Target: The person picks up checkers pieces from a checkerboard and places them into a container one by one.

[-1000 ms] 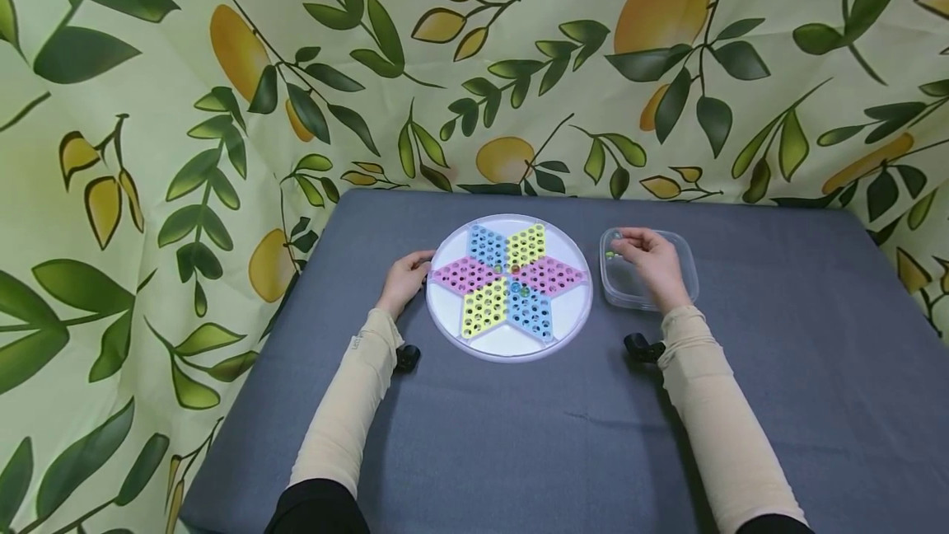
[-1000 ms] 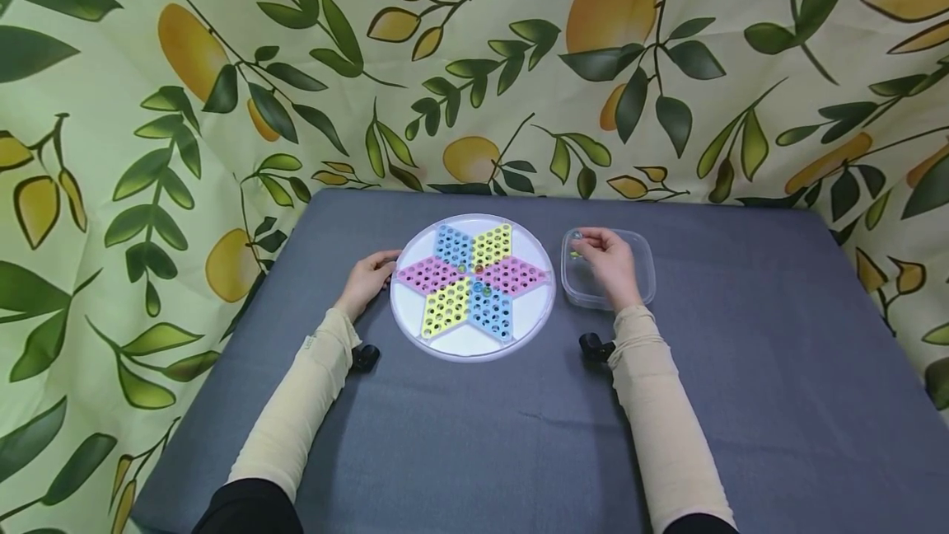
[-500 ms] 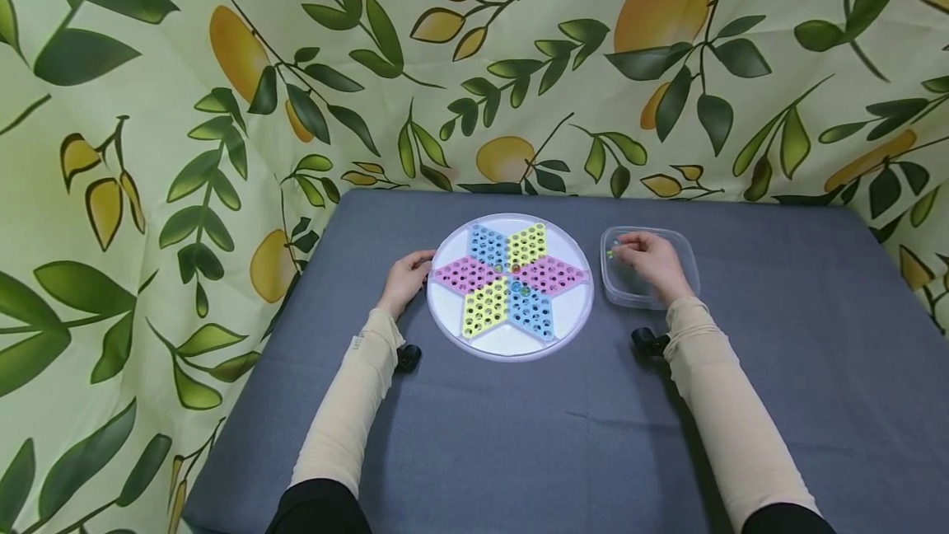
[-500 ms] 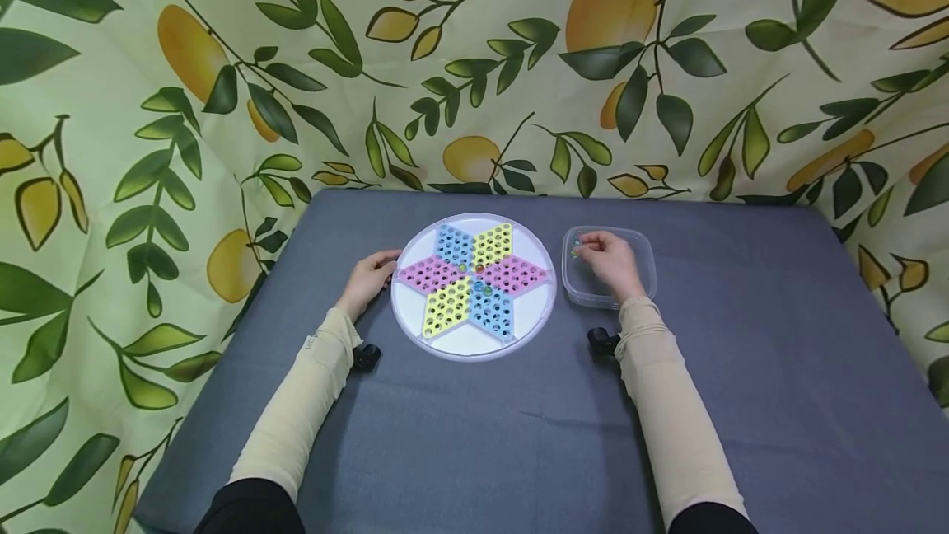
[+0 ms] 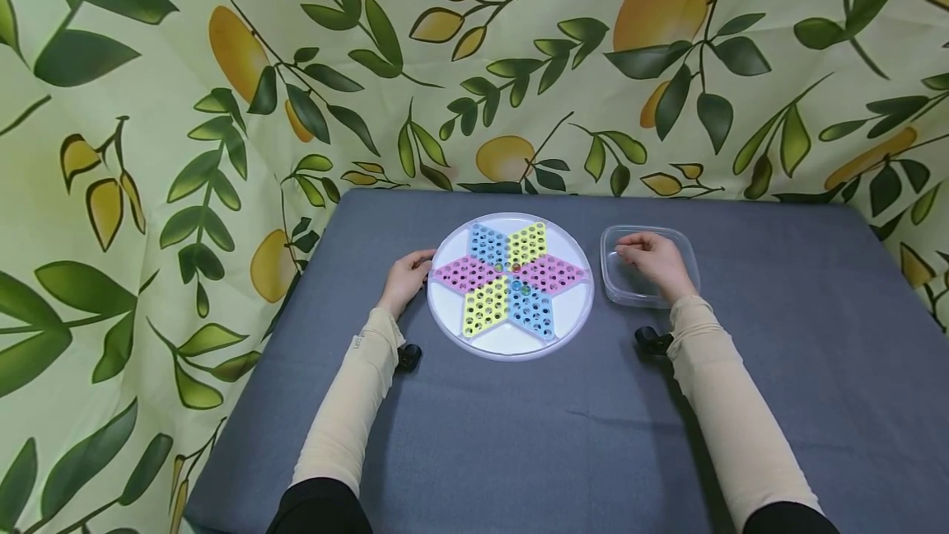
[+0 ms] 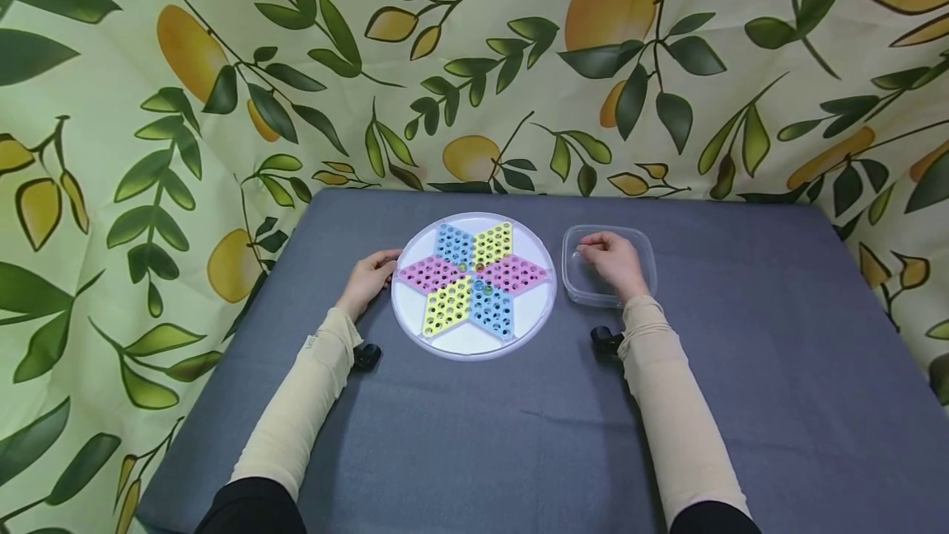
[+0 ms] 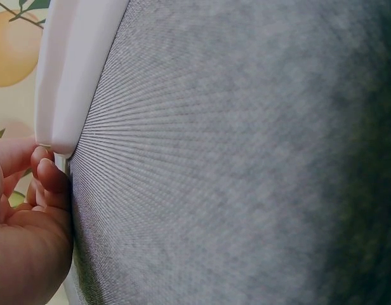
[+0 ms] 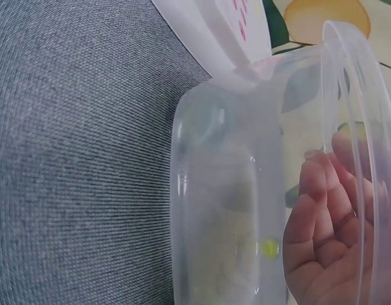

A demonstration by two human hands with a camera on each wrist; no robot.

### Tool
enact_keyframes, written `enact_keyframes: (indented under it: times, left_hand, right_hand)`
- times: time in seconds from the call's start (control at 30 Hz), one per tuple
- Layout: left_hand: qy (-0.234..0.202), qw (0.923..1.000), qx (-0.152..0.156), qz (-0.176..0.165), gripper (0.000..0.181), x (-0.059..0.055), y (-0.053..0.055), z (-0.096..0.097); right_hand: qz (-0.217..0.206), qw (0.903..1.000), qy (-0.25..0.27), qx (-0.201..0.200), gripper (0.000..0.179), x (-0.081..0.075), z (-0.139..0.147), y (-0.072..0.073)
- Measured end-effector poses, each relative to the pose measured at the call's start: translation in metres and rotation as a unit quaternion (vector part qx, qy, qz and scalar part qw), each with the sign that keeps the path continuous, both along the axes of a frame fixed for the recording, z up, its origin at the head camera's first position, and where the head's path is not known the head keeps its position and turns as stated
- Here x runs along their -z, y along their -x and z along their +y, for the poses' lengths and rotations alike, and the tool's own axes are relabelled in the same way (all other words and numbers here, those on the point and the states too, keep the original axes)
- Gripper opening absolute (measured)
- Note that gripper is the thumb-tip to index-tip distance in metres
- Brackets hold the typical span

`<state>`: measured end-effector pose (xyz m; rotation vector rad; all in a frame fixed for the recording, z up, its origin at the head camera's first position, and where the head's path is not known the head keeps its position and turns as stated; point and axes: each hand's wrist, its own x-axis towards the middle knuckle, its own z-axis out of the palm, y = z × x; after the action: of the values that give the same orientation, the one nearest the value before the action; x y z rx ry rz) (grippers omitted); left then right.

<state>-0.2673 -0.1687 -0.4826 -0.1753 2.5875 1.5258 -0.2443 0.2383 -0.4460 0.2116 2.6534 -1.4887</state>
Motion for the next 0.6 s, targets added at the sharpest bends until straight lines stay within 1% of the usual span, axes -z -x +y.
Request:
enact_keyframes:
  times: [0.33, 0.6]
  left_hand:
    - [0.003, 1.0, 0.002, -0.003, 0.032, -0.0003, -0.0007, -0.0011]
    - [0.0, 1.0, 0.002, -0.002, 0.033, 0.0006, -0.0007, -0.001]
  right_hand:
    - [0.009, 0.9999, 0.01, 0.0, 0.036, -0.0008, 0.0024, -0.0017]
    - [0.012, 0.9999, 0.006, 0.001, 0.039, -0.0016, 0.0017, -0.0018]
